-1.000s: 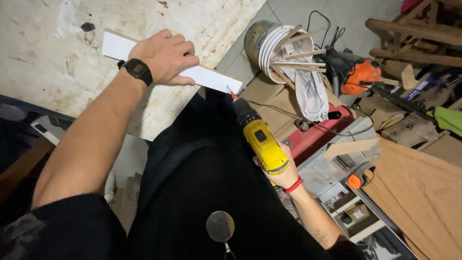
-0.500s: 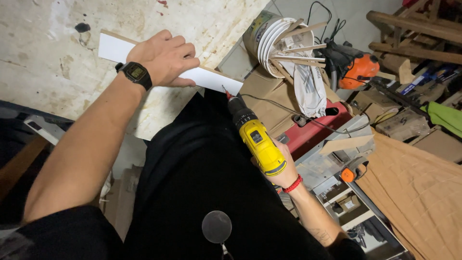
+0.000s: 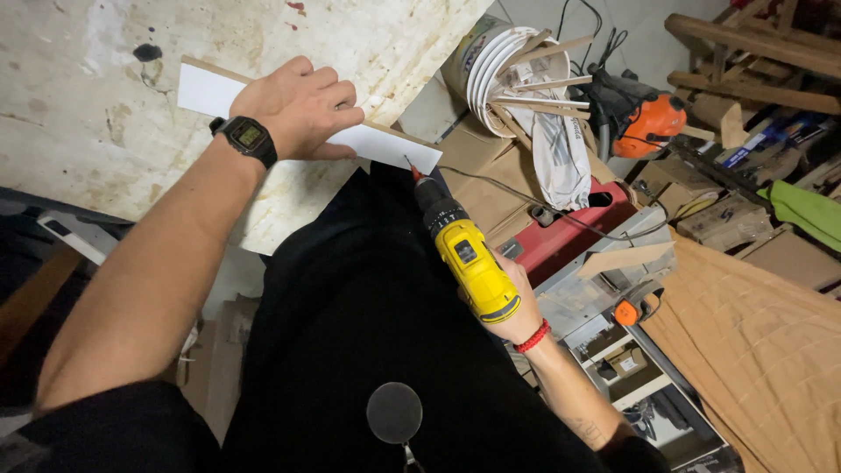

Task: The person uses a yellow cordless drill to make holes in several small white wooden planks on a workbench. They hold each plank steady with one hand while drilling with the other, then set the finished pieces aside.

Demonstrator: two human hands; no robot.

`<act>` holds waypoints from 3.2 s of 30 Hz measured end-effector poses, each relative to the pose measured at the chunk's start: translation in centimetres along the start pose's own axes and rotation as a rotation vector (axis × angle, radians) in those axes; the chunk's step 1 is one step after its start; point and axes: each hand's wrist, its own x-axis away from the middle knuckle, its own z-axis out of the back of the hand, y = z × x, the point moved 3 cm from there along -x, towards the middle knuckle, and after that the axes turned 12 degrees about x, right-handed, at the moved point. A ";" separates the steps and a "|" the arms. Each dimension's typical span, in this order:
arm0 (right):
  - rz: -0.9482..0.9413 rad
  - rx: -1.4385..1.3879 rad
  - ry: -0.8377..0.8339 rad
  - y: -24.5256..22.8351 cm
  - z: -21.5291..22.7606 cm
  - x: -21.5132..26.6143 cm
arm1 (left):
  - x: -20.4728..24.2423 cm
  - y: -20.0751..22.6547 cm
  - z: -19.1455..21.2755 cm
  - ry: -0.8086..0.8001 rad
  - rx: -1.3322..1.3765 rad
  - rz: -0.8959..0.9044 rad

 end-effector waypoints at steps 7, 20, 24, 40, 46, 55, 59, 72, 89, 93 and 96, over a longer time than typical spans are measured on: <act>-0.016 -0.022 -0.020 -0.3 -0.2 0.0 | -0.1 0.0 -0.2 -0.053 0.039 0.029; 0.000 0.013 -0.011 0.2 -0.1 0.1 | -0.2 0.0 -0.3 -0.086 0.052 0.052; -0.020 0.002 -0.046 0.6 -0.1 0.0 | -0.4 0.1 -0.3 -0.158 0.053 0.066; -0.167 0.156 -0.171 1.4 0.9 -1.9 | 0.4 -0.3 -0.1 0.137 -0.002 -0.014; -0.139 0.117 -0.186 1.0 1.5 -2.4 | 0.1 -0.4 0.1 0.102 0.067 -0.013; -0.146 0.119 -0.190 1.4 1.5 -2.6 | -0.2 -0.3 0.9 0.196 0.076 -0.015; -0.219 0.178 -0.198 2.1 1.1 -2.6 | -0.3 -0.4 1.0 0.189 0.080 -0.018; -0.206 0.168 -0.241 2.7 0.9 -3.3 | -0.3 -0.5 0.8 0.103 0.076 -0.028; -0.133 0.132 -0.228 1.8 0.9 -4.3 | -0.2 -0.6 1.2 0.173 0.059 -0.021; -0.345 0.132 -0.220 0.2 0.8 -5.9 | -0.3 -1.1 1.4 0.239 0.017 -0.062; -0.173 0.191 -0.291 1.7 0.4 -5.0 | 0.1 -0.6 0.3 0.100 0.057 -0.016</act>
